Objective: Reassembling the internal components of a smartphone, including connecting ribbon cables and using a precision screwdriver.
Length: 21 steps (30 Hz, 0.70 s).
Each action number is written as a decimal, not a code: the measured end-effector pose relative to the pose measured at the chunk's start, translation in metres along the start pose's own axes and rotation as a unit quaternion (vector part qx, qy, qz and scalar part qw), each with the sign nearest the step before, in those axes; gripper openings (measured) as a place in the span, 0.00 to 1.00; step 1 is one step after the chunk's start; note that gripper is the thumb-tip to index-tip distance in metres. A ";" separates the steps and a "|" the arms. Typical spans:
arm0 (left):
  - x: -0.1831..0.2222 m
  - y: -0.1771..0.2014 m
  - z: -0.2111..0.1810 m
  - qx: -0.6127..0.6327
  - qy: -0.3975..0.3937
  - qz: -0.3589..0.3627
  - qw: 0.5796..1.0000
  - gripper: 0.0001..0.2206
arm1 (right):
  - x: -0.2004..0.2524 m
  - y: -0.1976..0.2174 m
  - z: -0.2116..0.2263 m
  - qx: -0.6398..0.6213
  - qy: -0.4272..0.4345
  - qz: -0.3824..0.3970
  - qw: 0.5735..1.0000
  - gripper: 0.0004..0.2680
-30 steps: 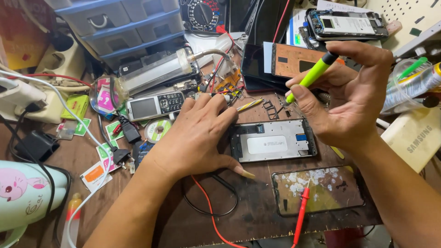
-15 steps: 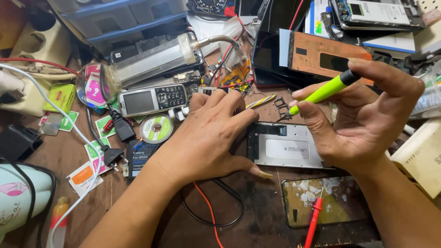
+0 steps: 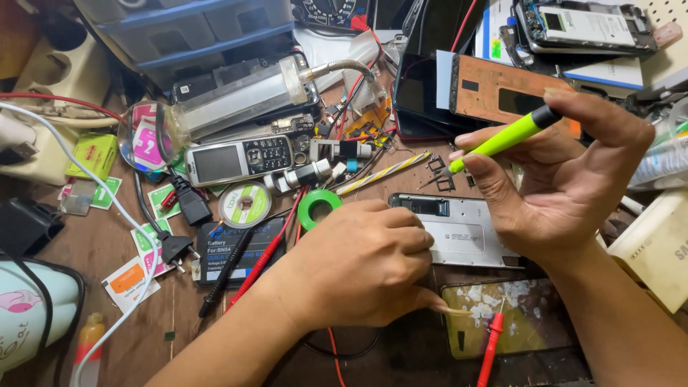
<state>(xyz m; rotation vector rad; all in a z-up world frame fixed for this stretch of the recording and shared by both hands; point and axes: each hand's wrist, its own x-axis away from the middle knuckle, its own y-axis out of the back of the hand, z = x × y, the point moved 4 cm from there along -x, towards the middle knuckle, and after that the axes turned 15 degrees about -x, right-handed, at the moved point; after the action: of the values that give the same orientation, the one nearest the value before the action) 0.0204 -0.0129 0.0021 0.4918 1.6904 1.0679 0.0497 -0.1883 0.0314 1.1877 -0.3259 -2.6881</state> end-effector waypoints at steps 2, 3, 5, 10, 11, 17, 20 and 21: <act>-0.001 0.006 0.008 0.025 -0.008 -0.026 0.999 0.18 | -0.001 -0.002 -0.002 -0.005 -0.002 0.002 1.000 0.23; -0.002 0.009 0.010 0.053 -0.015 -0.050 0.997 0.17 | 0.000 -0.002 -0.003 -0.010 -0.007 0.003 1.000 0.23; -0.001 0.012 0.020 0.017 -0.010 -0.042 0.999 0.16 | 0.002 0.000 -0.007 -0.017 -0.007 0.006 1.000 0.23; 0.006 0.018 0.041 -0.096 0.030 -0.004 0.995 0.17 | 0.002 -0.001 -0.011 -0.032 -0.004 0.014 0.999 0.23; 0.008 0.018 0.044 -0.117 0.037 0.004 0.992 0.20 | 0.003 -0.002 -0.011 -0.034 -0.007 0.014 0.999 0.23; 0.013 0.012 0.049 -0.173 0.040 0.019 0.984 0.28 | 0.000 -0.004 -0.006 -0.051 -0.003 0.022 0.998 0.23; 0.013 0.011 0.047 -0.172 0.045 0.025 0.984 0.31 | -0.001 -0.004 -0.002 -0.049 -0.004 0.030 0.998 0.23; 0.013 0.009 0.047 -0.174 0.051 0.035 0.983 0.32 | -0.001 -0.005 -0.002 -0.048 -0.011 0.033 0.998 0.22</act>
<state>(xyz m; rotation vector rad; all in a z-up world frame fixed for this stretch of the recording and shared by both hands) 0.0566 0.0211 -0.0004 0.2757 1.5372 1.4285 0.0513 -0.1838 0.0298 1.1000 -0.2328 -2.6301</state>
